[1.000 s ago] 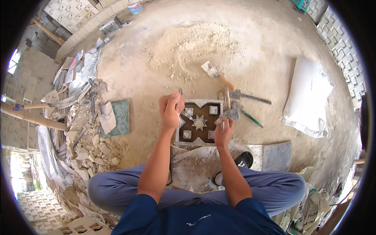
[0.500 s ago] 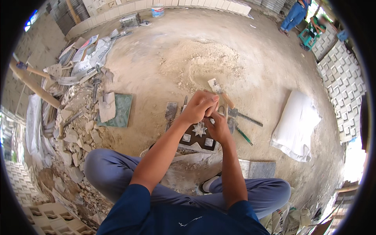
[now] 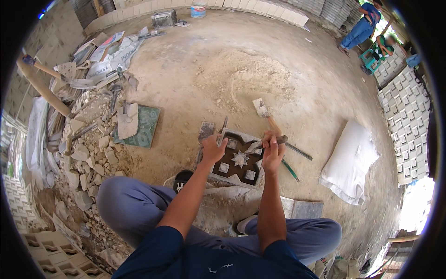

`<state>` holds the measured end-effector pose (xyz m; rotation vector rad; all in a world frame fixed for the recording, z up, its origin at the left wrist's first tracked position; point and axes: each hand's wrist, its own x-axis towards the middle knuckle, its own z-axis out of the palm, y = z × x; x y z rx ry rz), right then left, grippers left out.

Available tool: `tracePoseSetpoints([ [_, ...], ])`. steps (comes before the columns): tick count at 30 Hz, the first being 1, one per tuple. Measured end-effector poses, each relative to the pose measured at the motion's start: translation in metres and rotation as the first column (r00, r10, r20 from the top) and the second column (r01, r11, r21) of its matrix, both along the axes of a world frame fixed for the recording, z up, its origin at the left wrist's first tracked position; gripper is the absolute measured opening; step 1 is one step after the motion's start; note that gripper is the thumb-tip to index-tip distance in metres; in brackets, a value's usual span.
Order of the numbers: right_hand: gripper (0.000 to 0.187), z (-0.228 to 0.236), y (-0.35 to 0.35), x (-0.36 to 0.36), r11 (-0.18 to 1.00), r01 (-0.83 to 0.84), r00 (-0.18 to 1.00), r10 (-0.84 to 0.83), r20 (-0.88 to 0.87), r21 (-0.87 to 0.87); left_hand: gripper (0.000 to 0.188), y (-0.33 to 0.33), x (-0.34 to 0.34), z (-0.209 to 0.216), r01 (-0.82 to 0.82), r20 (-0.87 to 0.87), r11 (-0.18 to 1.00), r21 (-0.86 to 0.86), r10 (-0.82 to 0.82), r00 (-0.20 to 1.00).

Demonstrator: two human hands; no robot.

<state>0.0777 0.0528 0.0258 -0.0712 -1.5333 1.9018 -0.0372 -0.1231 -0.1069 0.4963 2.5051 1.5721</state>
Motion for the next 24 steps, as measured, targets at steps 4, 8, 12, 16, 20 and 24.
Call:
tracePoseSetpoints([
  [4, 0.052, -0.010, -0.006, -0.020, 0.999, -0.023, 0.992, 0.020, -0.125, -0.025, 0.068, 0.004, 0.004, -0.026, -0.091, -0.155, 0.986, -0.138, 0.069, 0.985],
  [8, 0.075, -0.015, -0.004, -0.037, 0.995, -0.071, 0.992, 0.063, -0.107, -0.067, 0.091, 0.014, 0.008, -0.028, -0.038, 0.057, 0.990, -0.138, 0.046, 0.997],
  [12, 0.081, -0.017, 0.002, -0.052, 0.988, -0.153, 0.986, 0.152, -0.065, -0.010, 0.096, 0.016, 0.002, -0.023, 0.024, 0.244, 0.990, -0.139, 0.011, 0.970],
  [16, 0.083, -0.007, -0.003, -0.052, 0.995, -0.076, 0.997, 0.077, 0.010, -0.058, 0.096, 0.016, 0.004, -0.018, 0.022, 0.192, 0.985, -0.169, 0.011, 0.981],
  [20, 0.083, -0.013, -0.003, -0.047, 0.995, -0.095, 0.995, 0.095, -0.016, 0.001, 0.094, 0.020, 0.005, -0.015, 0.003, 0.215, 0.988, -0.156, 0.032, 0.976],
  [24, 0.083, -0.015, -0.009, -0.054, 0.991, -0.072, 0.997, 0.072, -0.010, -0.113, 0.094, 0.014, -0.001, -0.019, -0.004, 0.229, 0.990, -0.139, 0.036, 0.973],
])
